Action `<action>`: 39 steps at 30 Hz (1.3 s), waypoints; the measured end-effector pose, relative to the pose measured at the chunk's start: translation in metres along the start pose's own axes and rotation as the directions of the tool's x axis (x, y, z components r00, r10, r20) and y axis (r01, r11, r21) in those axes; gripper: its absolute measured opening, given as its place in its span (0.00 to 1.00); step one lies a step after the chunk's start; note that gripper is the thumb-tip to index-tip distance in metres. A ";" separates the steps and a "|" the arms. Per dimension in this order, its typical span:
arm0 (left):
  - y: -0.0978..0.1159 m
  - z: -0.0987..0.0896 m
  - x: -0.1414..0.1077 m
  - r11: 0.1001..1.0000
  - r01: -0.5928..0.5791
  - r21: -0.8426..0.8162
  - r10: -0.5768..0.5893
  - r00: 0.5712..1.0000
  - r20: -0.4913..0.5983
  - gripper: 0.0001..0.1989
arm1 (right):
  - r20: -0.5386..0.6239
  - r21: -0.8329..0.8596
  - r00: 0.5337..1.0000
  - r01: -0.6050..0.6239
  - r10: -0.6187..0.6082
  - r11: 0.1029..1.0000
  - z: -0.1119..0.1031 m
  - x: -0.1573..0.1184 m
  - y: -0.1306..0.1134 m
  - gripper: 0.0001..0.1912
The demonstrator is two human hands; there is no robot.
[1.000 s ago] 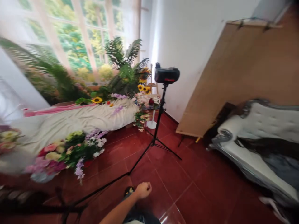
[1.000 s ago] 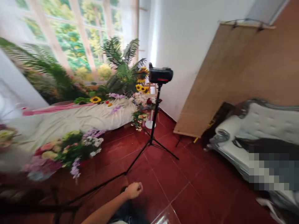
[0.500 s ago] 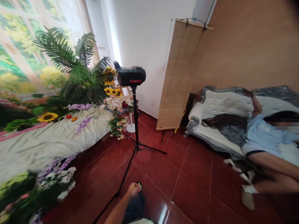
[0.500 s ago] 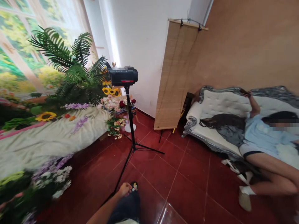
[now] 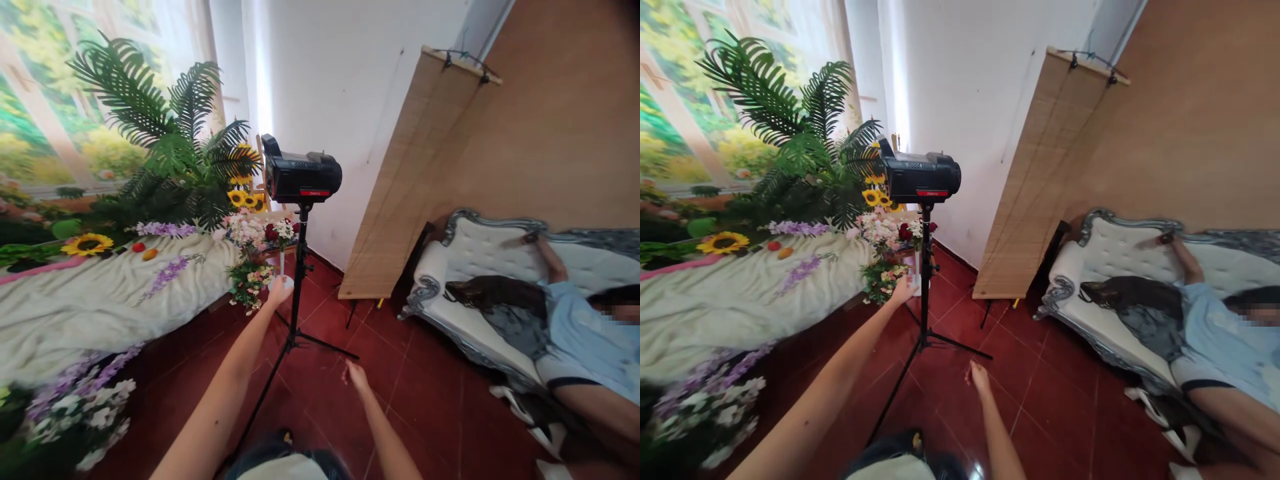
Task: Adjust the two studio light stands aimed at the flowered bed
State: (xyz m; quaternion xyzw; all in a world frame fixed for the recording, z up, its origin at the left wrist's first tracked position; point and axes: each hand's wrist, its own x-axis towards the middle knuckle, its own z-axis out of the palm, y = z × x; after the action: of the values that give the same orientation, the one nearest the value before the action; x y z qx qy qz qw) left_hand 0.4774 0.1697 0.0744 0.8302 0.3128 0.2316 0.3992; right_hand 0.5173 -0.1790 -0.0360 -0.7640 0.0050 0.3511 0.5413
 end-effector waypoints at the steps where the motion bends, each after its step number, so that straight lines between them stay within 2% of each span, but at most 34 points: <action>1: 0.012 0.002 0.022 0.998 -0.063 -0.033 0.061 0.997 -0.041 0.25 | 0.023 0.050 1.000 -0.021 0.020 0.999 0.010 0.017 -0.016 0.18; 3: 0.037 0.007 0.054 0.959 -0.243 -0.147 0.221 0.964 -0.151 0.31 | 0.078 0.152 0.996 -0.055 0.044 0.987 0.028 0.046 -0.050 0.18; 5: 0.059 0.011 0.073 0.909 -0.350 -0.226 0.289 0.921 -0.261 0.33 | 0.145 0.217 0.988 -0.086 0.055 0.972 0.041 0.068 -0.082 0.15; 8: 0.078 0.013 0.084 0.903 -0.355 -0.241 0.266 0.904 -0.335 0.31 | 0.291 0.263 0.954 -0.151 0.071 0.953 0.052 0.089 -0.129 0.13; 12: 0.086 0.014 0.091 0.927 -0.314 -0.205 0.238 0.915 -0.326 0.24 | 0.490 0.286 0.869 -0.238 0.072 0.928 0.060 0.114 -0.197 0.13; 14: 0.088 0.017 0.096 0.928 -0.299 -0.221 0.215 0.916 -0.338 0.18 | 0.614 0.309 0.786 -0.321 0.070 0.895 0.065 0.126 -0.232 0.13; 18: 0.093 0.026 0.107 0.920 -0.275 -0.278 0.143 0.899 -0.414 0.14 | 0.861 0.247 0.499 -0.577 0.096 0.779 0.076 0.141 -0.285 0.14; 20: 0.094 0.029 0.111 0.918 -0.280 -0.282 0.137 0.889 -0.437 0.13 | 0.897 0.194 0.426 -0.617 0.117 0.762 0.080 0.146 -0.300 0.15; 24: 0.091 0.028 0.117 0.919 -0.265 -0.293 0.131 0.904 -0.406 0.14 | 0.911 0.203 0.403 -0.626 0.090 0.753 0.086 0.154 -0.311 0.19; 29: 0.090 0.027 0.120 0.903 -0.236 -0.359 0.105 0.931 -0.348 0.12 | 0.926 0.148 0.350 -0.682 0.143 0.716 0.093 0.165 -0.311 0.22; 34: 0.092 0.030 0.122 0.903 -0.257 -0.344 0.118 0.918 -0.378 0.09 | 0.925 0.227 0.372 -0.697 0.072 0.680 0.096 0.173 -0.306 0.22; 37: 0.091 0.031 0.123 0.904 -0.257 -0.343 0.118 0.918 -0.378 0.09 | 0.925 0.251 0.380 -0.619 0.005 0.744 0.101 0.176 -0.300 0.22; 39: 0.091 0.032 0.124 0.899 -0.260 -0.351 0.121 0.920 -0.372 0.09 | 0.910 0.264 0.413 -0.503 -0.040 0.823 0.106 0.177 -0.293 0.21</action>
State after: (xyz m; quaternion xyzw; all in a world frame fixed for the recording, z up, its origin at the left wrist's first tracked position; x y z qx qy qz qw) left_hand 0.6144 0.1968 0.1462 0.7068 0.2399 0.4684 0.4727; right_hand 0.7077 0.0957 0.0915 -0.2860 -0.0765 0.7567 0.5829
